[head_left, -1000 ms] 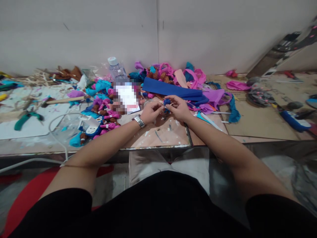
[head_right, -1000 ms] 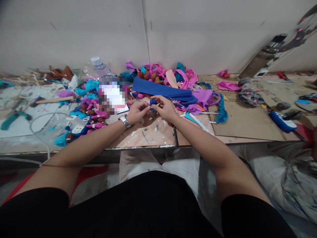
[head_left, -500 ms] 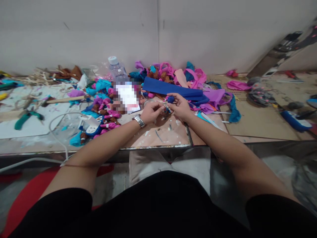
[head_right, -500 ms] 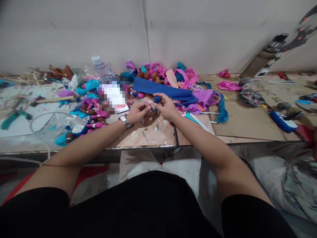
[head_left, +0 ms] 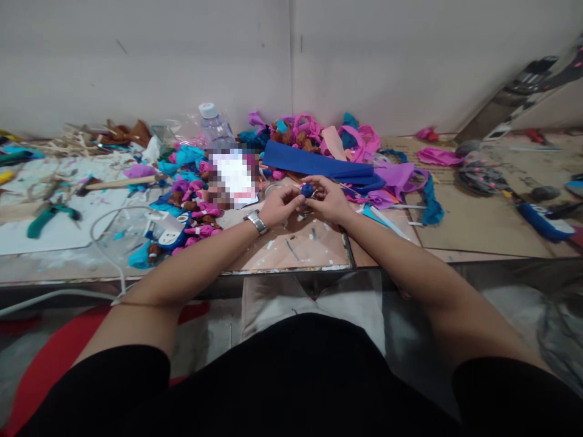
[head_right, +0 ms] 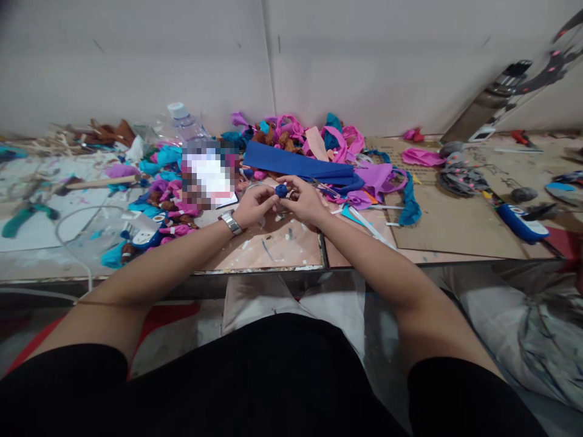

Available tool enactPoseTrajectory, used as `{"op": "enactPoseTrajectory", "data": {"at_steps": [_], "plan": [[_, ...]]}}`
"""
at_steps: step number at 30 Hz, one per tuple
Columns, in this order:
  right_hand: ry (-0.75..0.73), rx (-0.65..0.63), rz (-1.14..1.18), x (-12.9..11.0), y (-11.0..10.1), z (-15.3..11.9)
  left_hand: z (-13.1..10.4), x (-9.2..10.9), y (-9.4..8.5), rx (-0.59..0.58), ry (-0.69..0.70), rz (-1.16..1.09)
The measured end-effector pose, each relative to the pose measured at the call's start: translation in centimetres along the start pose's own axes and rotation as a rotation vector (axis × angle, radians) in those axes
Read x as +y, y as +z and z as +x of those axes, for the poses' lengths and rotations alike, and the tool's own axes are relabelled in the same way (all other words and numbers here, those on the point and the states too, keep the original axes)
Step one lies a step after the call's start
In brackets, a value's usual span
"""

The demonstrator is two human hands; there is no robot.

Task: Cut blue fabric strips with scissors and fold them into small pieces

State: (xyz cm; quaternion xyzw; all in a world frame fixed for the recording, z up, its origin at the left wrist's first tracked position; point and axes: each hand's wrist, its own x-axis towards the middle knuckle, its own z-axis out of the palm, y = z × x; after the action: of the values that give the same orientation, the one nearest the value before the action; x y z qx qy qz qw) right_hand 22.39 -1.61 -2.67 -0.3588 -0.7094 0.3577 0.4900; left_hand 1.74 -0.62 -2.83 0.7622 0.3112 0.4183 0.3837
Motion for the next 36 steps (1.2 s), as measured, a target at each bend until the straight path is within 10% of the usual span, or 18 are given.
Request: {"op": "enactPoseTrajectory", "data": {"at_steps": [36], "plan": [[0.149,-0.018,0.19,0.1,-0.4,0.5,0.1,0.8,-0.1,0.082,0.043,0.098]]}}
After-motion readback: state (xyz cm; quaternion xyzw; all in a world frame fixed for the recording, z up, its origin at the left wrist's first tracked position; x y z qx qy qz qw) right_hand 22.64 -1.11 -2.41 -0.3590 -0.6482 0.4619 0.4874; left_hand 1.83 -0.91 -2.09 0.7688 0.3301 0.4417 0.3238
